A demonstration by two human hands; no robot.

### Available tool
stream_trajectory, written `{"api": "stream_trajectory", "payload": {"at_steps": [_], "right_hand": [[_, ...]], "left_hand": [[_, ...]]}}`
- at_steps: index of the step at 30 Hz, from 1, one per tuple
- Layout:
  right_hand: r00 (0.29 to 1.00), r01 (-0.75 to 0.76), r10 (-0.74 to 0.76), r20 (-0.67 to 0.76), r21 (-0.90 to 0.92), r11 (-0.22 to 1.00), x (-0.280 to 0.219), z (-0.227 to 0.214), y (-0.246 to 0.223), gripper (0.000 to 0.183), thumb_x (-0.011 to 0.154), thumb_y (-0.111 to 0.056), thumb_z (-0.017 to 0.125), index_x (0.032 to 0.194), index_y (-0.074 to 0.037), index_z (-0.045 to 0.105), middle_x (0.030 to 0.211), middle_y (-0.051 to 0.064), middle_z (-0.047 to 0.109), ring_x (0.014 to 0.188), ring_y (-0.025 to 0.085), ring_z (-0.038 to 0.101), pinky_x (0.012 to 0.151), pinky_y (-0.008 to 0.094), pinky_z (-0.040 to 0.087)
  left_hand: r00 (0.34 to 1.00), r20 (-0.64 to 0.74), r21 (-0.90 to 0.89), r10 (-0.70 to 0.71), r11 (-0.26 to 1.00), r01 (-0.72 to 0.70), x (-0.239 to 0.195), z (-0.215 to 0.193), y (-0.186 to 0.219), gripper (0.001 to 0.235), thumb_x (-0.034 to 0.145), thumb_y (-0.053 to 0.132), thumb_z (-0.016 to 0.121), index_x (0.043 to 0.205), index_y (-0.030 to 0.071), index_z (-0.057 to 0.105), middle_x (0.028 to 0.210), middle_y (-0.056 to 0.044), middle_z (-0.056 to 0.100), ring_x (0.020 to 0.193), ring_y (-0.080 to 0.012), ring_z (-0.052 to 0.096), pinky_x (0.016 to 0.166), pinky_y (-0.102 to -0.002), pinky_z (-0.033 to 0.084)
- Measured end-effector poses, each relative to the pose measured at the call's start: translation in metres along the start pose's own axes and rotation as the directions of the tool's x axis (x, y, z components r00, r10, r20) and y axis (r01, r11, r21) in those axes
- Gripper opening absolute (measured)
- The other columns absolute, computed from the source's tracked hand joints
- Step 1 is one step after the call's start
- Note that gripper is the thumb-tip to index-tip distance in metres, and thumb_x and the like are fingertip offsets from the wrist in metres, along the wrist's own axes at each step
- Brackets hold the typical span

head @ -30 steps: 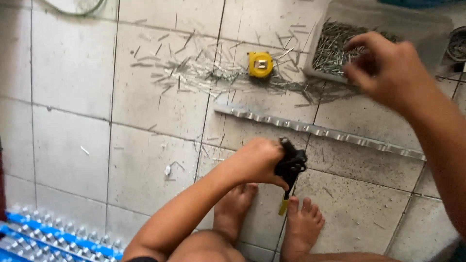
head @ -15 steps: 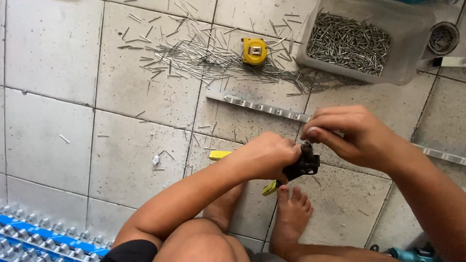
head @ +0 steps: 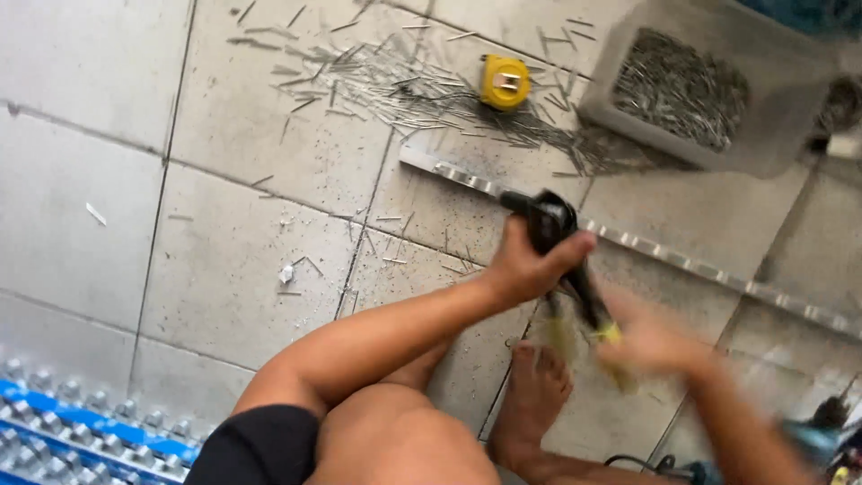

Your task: Assembling components by inserting rivets into a strip and securing them with a manual rivet gun.

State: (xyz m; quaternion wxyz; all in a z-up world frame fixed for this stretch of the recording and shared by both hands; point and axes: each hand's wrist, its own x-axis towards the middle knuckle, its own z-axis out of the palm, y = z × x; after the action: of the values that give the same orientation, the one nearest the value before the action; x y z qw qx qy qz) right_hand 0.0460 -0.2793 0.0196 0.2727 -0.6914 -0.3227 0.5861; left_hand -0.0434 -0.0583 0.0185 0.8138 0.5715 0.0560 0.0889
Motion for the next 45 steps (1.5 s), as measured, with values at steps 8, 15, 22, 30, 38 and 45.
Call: {"api": "stream_trajectory", "payload": {"at_steps": [8, 15, 22, 30, 38, 45], "right_hand": [[0.928, -0.06, 0.22, -0.3, 0.464, 0.884, 0.005, 0.071, -0.015, 0.043, 0.08, -0.017, 0.068, 0.117, 0.003, 0.066, 0.102, 0.014, 0.075, 0.085, 0.024, 0.071, 0.08, 0.036, 0.056], [0.89, -0.242, 0.337, -0.308, 0.307, 0.92, 0.032, 0.06, -0.063, 0.028, 0.079, -0.031, 0.084, 0.078, -0.005, 0.074, 0.065, 0.009, 0.069, 0.066, 0.021, 0.063, 0.067, 0.035, 0.049], [0.678, -0.708, 0.688, -0.258, 0.023, 0.706, 0.025, 0.016, -0.091, 0.058, 0.078, -0.044, 0.068, 0.125, -0.011, 0.064, 0.094, 0.014, 0.076, 0.082, 0.027, 0.069, 0.066, 0.041, 0.052], [0.753, -0.641, 0.572, -0.324, -0.169, 0.749, 0.021, 0.003, -0.084, 0.063, 0.085, -0.049, 0.05, 0.133, -0.01, 0.066, 0.091, 0.013, 0.08, 0.073, 0.025, 0.072, 0.059, 0.038, 0.051], [0.72, -0.647, 0.568, -0.4, -0.089, 0.758, 0.038, 0.035, -0.042, 0.049, 0.068, -0.05, 0.08, 0.085, -0.004, 0.075, 0.068, 0.009, 0.07, 0.058, 0.022, 0.063, 0.056, 0.034, 0.051], [0.785, -0.563, 0.461, -0.414, -0.165, 0.81, 0.044, 0.04, -0.035, 0.026, 0.068, -0.027, 0.073, 0.066, -0.001, 0.067, 0.06, 0.013, 0.07, 0.051, 0.028, 0.06, 0.053, 0.039, 0.048]], "left_hand": [[0.978, -0.034, 0.443, -0.205, 0.874, 0.198, -0.044, -0.046, -0.026, 0.075, 0.082, 0.062, 0.057, 0.127, 0.001, 0.058, 0.111, -0.016, 0.07, 0.091, -0.0275, 0.07, 0.08, -0.038, 0.054], [0.997, -0.071, 0.92, 0.012, 0.386, 0.061, -0.053, -0.101, -0.059, 0.052, 0.101, 0.042, 0.048, 0.139, 0.007, 0.053, 0.091, -0.012, 0.073, 0.074, -0.0284, 0.073, 0.064, -0.039, 0.056], [0.999, 0.012, 0.999, 0.037, -0.039, -0.01, -0.052, -0.108, -0.055, 0.07, 0.093, 0.049, 0.064, 0.149, 0.008, 0.051, 0.065, -0.002, 0.067, 0.045, -0.0157, 0.057, 0.042, -0.028, 0.036], [0.995, 0.042, 0.973, -0.096, 0.232, -0.018, -0.046, -0.103, -0.049, 0.074, 0.097, 0.044, 0.06, 0.153, -0.001, 0.041, 0.07, -0.004, 0.065, 0.045, -0.0136, 0.055, 0.034, -0.023, 0.038], [0.736, 0.119, -0.75, -0.666, 0.425, 0.506, 0.003, -0.03, -0.072, 0.087, 0.079, 0.072, 0.063, 0.113, -0.008, 0.066, 0.109, -0.019, 0.071, 0.101, -0.0274, 0.07, 0.095, -0.039, 0.055], [0.799, -0.083, -0.782, -0.596, 0.536, 0.319, -0.003, -0.01, -0.088, 0.071, 0.077, 0.077, 0.061, 0.087, 0.007, 0.057, 0.074, -0.006, 0.062, 0.072, -0.018, 0.063, 0.078, -0.037, 0.054]]}}
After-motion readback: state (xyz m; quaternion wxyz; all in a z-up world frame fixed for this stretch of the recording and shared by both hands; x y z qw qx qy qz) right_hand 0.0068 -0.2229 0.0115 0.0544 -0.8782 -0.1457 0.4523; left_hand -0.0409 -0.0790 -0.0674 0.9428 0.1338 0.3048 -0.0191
